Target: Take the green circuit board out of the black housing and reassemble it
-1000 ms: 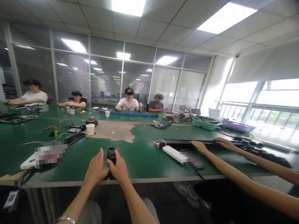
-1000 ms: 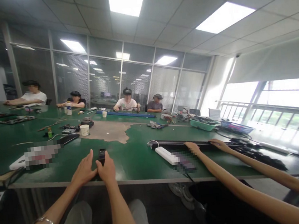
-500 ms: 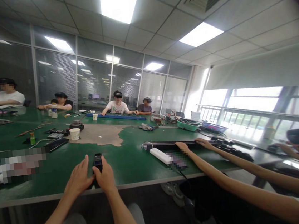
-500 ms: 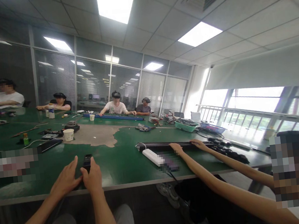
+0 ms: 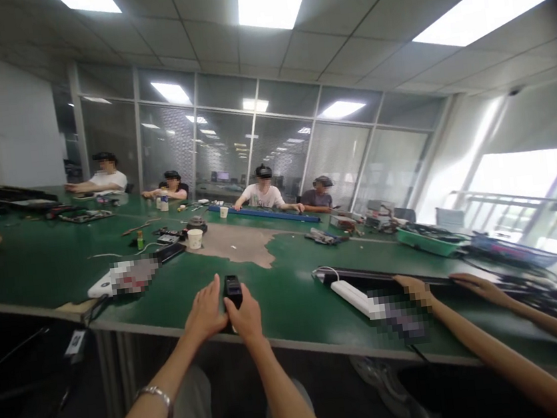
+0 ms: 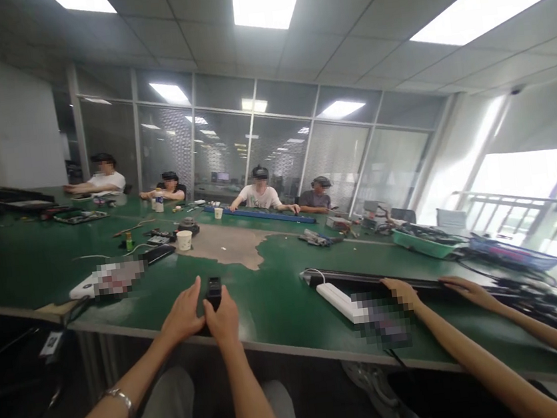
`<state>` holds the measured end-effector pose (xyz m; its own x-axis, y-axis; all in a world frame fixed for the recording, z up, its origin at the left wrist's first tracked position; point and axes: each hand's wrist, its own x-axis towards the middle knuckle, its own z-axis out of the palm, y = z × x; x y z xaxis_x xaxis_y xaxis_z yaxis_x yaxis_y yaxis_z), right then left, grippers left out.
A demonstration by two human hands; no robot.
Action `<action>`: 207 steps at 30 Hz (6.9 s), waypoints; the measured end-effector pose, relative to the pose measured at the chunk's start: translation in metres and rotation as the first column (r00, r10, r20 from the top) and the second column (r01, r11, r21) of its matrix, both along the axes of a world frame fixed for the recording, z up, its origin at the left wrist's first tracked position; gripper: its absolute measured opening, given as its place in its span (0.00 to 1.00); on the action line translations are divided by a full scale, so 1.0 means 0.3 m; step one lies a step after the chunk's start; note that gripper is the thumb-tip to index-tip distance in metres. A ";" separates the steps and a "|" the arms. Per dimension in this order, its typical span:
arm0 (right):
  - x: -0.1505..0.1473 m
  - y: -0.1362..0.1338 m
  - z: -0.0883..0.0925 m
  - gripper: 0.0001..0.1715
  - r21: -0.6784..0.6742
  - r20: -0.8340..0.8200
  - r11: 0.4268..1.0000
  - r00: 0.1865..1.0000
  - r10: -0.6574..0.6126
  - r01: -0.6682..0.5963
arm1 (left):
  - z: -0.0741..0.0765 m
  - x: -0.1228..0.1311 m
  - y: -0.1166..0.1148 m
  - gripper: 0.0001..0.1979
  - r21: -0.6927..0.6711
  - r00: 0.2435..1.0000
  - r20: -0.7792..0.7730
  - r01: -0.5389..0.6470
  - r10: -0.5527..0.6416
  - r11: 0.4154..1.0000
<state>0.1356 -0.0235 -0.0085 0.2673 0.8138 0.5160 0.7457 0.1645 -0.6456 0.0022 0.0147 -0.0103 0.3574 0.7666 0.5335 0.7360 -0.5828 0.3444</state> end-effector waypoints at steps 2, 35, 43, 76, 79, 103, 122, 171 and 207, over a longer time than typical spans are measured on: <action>-0.002 0.010 0.017 0.33 0.016 -0.051 1.000 0.999 -0.019 0.020 | -0.003 -0.003 0.002 0.44 -0.001 1.000 0.012 0.009 -0.009 1.000; 0.024 -0.014 0.121 0.33 0.094 -0.133 0.986 0.984 -0.122 0.135 | -0.015 -0.009 0.008 0.37 -0.007 0.999 0.011 -0.042 0.042 0.999; -0.047 -0.001 0.142 0.32 -0.016 0.025 0.992 0.992 -0.122 0.123 | -0.036 -0.013 0.025 0.39 0.017 0.999 0.024 -0.034 0.033 0.999; -0.048 0.009 0.088 0.29 -0.170 0.102 0.970 0.982 -0.161 0.176 | 0.008 -0.002 -0.012 0.37 0.009 0.998 -0.061 -0.022 0.023 1.000; -0.047 0.019 0.103 0.31 -0.127 0.075 0.977 0.984 -0.164 0.172 | 0.009 -0.001 -0.012 0.40 0.003 0.998 -0.063 -0.021 0.021 1.000; 0.131 -0.036 0.018 0.33 -0.024 0.034 0.980 0.980 -0.198 0.199 | -0.008 -0.004 0.024 0.45 -0.062 0.999 -0.031 -0.043 0.041 0.997; -0.035 0.013 0.177 0.22 -0.046 0.060 0.987 0.987 -0.149 0.152 | 0.021 0.000 -0.031 0.45 -0.050 0.996 -0.044 -0.077 0.075 0.996; 0.132 -0.041 -0.022 0.36 0.045 0.118 0.970 0.963 -0.243 0.240 | -0.006 0.007 0.022 0.47 -0.044 0.997 -0.039 -0.068 0.066 0.997; -0.011 0.027 0.129 0.30 0.017 -0.047 0.991 0.990 -0.133 0.134 | 0.000 0.002 -0.023 0.47 0.089 0.998 -0.016 -0.055 0.057 0.994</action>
<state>0.1324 -0.0153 0.0302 0.3962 0.7592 0.5163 0.7316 0.0787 -0.6771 0.0026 0.0077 -0.0102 0.3258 0.7355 0.5940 0.7744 -0.5681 0.2787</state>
